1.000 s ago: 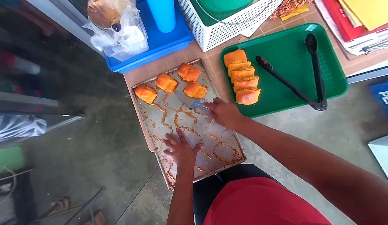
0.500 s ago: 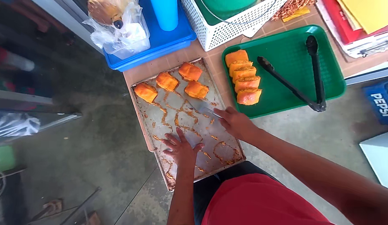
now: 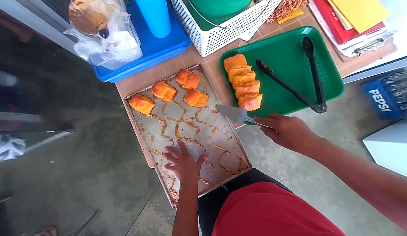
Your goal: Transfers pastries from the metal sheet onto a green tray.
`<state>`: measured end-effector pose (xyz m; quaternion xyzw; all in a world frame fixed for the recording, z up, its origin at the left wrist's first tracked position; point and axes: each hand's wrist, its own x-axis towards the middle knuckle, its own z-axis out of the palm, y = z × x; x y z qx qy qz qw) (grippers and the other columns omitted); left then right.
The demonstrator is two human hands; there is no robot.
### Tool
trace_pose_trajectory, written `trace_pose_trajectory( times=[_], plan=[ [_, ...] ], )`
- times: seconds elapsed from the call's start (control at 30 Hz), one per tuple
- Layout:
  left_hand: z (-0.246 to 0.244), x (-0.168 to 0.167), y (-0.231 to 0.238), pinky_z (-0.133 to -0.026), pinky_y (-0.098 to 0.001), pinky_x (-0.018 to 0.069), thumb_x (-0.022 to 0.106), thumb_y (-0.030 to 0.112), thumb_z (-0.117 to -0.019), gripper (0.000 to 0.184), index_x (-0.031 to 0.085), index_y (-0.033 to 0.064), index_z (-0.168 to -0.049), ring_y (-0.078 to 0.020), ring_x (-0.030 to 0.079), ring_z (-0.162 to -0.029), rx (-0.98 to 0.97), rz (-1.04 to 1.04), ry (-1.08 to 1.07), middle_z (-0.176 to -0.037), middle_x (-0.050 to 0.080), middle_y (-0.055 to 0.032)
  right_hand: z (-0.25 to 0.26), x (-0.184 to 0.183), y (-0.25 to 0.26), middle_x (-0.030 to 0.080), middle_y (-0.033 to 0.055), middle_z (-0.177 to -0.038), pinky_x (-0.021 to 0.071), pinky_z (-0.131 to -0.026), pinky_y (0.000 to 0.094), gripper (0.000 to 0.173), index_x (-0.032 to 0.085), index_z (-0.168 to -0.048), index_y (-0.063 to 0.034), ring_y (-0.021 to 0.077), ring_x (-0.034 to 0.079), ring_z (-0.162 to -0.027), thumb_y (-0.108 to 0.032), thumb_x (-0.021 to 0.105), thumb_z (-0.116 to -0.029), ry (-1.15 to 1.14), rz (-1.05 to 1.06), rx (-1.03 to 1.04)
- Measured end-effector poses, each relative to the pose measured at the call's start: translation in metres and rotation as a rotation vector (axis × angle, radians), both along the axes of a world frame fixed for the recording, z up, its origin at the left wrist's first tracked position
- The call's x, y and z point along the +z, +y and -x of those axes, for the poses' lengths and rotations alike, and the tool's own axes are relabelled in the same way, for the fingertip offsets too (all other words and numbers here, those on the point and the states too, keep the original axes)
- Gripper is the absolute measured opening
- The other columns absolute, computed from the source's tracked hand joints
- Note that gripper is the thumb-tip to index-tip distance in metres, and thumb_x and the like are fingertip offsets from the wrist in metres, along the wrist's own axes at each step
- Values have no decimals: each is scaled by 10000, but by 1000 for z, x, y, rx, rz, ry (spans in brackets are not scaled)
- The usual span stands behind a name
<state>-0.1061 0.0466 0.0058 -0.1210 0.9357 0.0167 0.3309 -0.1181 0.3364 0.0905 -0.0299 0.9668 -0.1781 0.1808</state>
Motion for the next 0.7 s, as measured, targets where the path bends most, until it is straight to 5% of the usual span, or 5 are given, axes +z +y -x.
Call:
trace_pose_trajectory(
  times=[0.17, 0.37, 0.53, 0.7],
  plan=[
    [-1, 2, 0, -1065, -753, 274, 713, 788, -723, 1282, 111, 151, -1659, -587, 72, -1509, -3, -8, 5, -1655, -17, -356, 57, -26, -45, 654, 254, -1209, 546, -800, 616, 411, 610, -1445, -139, 450, 685, -982, -96, 570, -1038, -129, 7, -56],
    [-1, -1, -1, -1050, -751, 288, 707, 795, -719, 1284, 111, 154, -1660, -591, 76, -1506, -12, 9, -2, -1653, -22, -361, 11, -3, -12, 686, 265, -1091, 547, -758, 613, 363, 657, -1376, -61, 446, 691, -905, -69, 598, -1018, -77, 32, -47],
    [-2, 1, -2, -1064, -742, 287, 697, 805, -721, 1282, 107, 163, -1661, -577, 79, -1513, -14, 13, -1, -1659, -25, -348, 74, -33, -59, 640, 254, -1253, 539, -846, 621, 413, 590, -1463, -147, 453, 671, -1043, -122, 551, -1053, -144, 19, -69],
    [-1, 2, -2, -1069, -756, 262, 716, 789, -718, 1291, 103, 153, -1660, -581, 39, -1515, 1, -20, -9, -1656, -48, -352, 31, -13, -25, 683, 249, -1109, 549, -770, 622, 373, 653, -1386, -91, 438, 690, -929, -90, 617, -1015, -51, 74, -22]
  ],
)
